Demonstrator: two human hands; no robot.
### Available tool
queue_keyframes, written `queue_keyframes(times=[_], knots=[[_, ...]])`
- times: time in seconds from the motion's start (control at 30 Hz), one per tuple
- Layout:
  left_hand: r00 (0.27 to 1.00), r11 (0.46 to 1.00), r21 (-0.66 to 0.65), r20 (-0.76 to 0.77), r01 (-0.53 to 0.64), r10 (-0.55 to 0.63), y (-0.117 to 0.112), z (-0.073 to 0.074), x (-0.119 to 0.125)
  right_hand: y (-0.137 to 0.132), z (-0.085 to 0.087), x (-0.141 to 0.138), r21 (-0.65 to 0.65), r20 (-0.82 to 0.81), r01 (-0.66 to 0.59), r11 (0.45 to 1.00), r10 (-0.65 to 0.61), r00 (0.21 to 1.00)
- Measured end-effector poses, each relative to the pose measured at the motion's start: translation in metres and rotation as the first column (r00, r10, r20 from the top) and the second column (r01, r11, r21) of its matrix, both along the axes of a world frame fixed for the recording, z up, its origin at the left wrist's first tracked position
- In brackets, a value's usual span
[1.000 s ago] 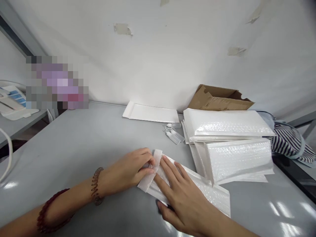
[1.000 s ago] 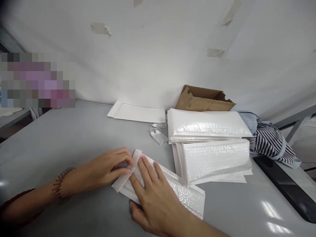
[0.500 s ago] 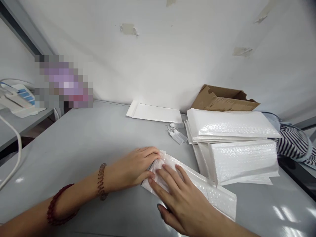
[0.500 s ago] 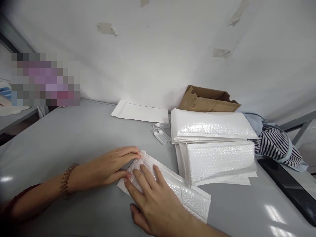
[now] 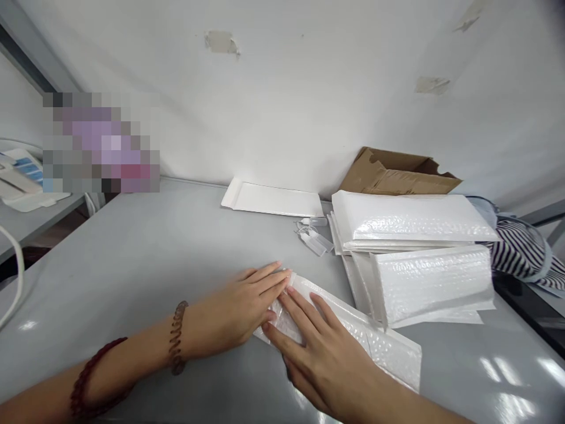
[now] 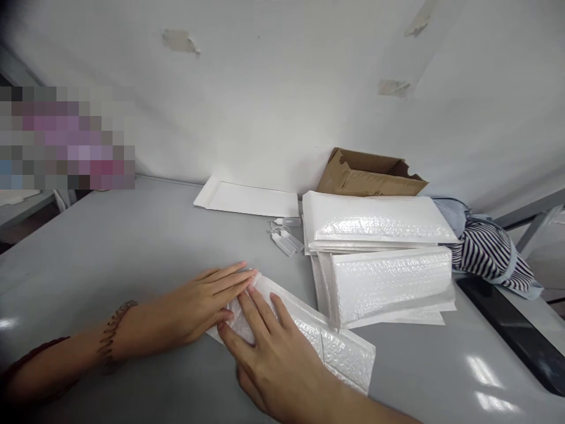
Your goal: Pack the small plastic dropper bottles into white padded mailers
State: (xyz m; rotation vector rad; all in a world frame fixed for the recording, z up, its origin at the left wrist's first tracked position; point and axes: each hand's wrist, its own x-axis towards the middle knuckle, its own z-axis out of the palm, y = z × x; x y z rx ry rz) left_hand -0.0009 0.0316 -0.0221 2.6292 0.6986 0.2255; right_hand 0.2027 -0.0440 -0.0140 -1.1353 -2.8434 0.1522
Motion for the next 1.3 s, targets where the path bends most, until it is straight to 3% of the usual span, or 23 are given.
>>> queue_keyframes(times=[0.2, 0.53, 0.73, 0.83, 0.9, 0.97, 1.1, 1.17, 1.2, 1.23, 1.3], knots=[[0.999, 0.993, -0.11, 0.047, 0.033, -0.028, 0.001, 0.007, -0.002, 0.001, 0.001, 0.0, -0.001, 0.01, 0.002, 1.0, -0.002, 1.0], [0.983, 0.994, -0.036, -0.152, 0.099, -0.103, -0.024, 0.025, -0.012, 0.002, 0.0, -0.001, -0.049, -0.006, 0.031, 0.998, -0.031, 0.999], [0.993, 0.995, 0.047, -0.081, 0.084, -0.08, -0.032, 0.023, -0.014, 0.006, 0.016, -0.004, -0.217, -0.024, 0.063, 0.974, -0.069, 0.997], [0.998, 0.984, 0.165, 0.0, 0.07, -0.07, -0.024, 0.017, -0.009, 0.009, 0.029, -0.002, -0.336, -0.077, 0.083, 0.938, -0.115, 0.99], [0.992, 0.968, 0.24, 0.086, 0.067, -0.09, -0.017, 0.013, -0.005, 0.011, 0.038, 0.004, -0.462, -0.169, 0.056, 0.885, -0.15, 0.974], [0.97, 0.971, 0.229, 0.21, 0.07, -0.119, -0.009, 0.01, -0.001, 0.013, 0.047, 0.012, -0.617, -0.292, -0.023, 0.787, -0.202, 0.935], [0.914, 0.994, -0.081, 0.404, 0.071, -0.032, -0.004, 0.017, 0.003, 0.014, 0.06, 0.039, -0.843, -0.438, -0.161, 0.513, -0.481, 0.76], [0.905, 0.967, -0.252, 0.419, 0.045, 0.067, -0.005, 0.026, 0.007, 0.013, 0.066, 0.057, -0.86, -0.495, -0.251, 0.444, -0.606, 0.623], [0.904, 0.941, -0.337, 0.41, 0.029, 0.119, -0.005, 0.031, 0.01, 0.012, 0.07, 0.068, -0.83, -0.551, -0.281, 0.482, -0.634, 0.543], [0.902, 0.906, -0.422, 0.397, 0.017, 0.168, -0.005, 0.036, 0.014, 0.013, 0.073, 0.078, -0.783, -0.617, -0.262, 0.564, -0.65, 0.444], [0.899, 0.806, -0.591, 0.355, 0.005, 0.255, -0.004, 0.044, 0.026, 0.015, 0.08, 0.102, -0.615, -0.773, -0.117, 0.779, -0.568, 0.281]])
